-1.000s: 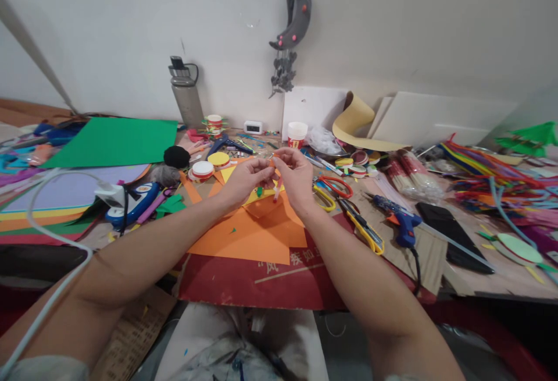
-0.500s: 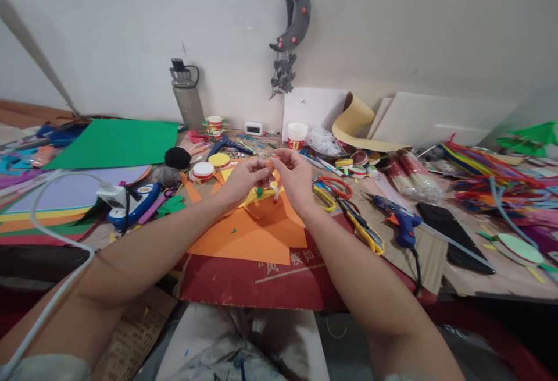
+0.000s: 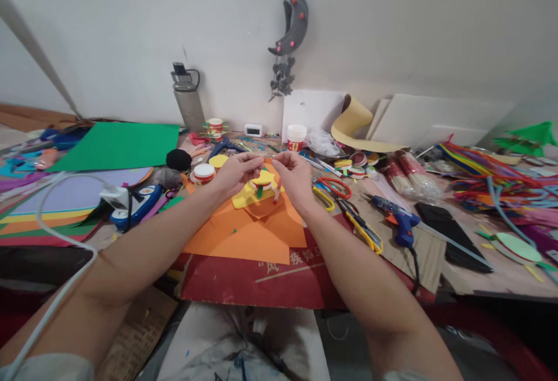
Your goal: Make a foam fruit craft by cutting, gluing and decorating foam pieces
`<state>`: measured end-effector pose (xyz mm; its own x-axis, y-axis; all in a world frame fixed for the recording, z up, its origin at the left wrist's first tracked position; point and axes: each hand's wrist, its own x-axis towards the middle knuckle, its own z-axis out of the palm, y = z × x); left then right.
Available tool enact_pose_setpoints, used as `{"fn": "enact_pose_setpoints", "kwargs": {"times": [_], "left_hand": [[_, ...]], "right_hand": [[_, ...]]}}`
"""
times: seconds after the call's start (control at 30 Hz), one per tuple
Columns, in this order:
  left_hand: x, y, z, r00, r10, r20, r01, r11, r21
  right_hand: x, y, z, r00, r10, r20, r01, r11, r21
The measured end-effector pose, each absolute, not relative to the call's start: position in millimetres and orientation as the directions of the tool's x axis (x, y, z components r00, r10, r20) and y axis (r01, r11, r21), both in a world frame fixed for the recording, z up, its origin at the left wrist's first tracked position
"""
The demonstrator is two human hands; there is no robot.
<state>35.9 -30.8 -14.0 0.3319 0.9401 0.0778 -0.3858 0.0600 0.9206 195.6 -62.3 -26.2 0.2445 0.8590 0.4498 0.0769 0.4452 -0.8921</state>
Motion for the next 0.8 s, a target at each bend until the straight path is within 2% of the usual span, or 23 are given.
{"fn": "enact_pose_setpoints", "kwargs": {"times": [0.17,0.43,0.6,0.8], "left_hand": [[32.4,-28.9,-10.2,0.4,0.916,0.023,-0.482,0.19,0.855],[35.3,-40.1,-2.2,0.365,0.931,-0.019,-0.555,0.234,0.798],[43.8,-51.4,4.2,0.338,0.939,-0.058,-0.586,0.258,0.768],[45.4,-49.5,6.9,0.258,0.959,-0.118,-0.578,0.251,0.776]], "right_hand": [[196.1,-62.0,-25.0,0.164,0.907,0.388,0.021,0.39,-0.92],[192.5,-62.8,-28.6,0.142,0.91,0.389,0.03,0.389,-0.921],[188.5,-61.5,-32.3,0.13,0.902,0.411,-0.027,0.417,-0.908],[184.4,-65.6,-32.6,0.093,0.915,0.393,0.06,0.389,-0.919]]}}
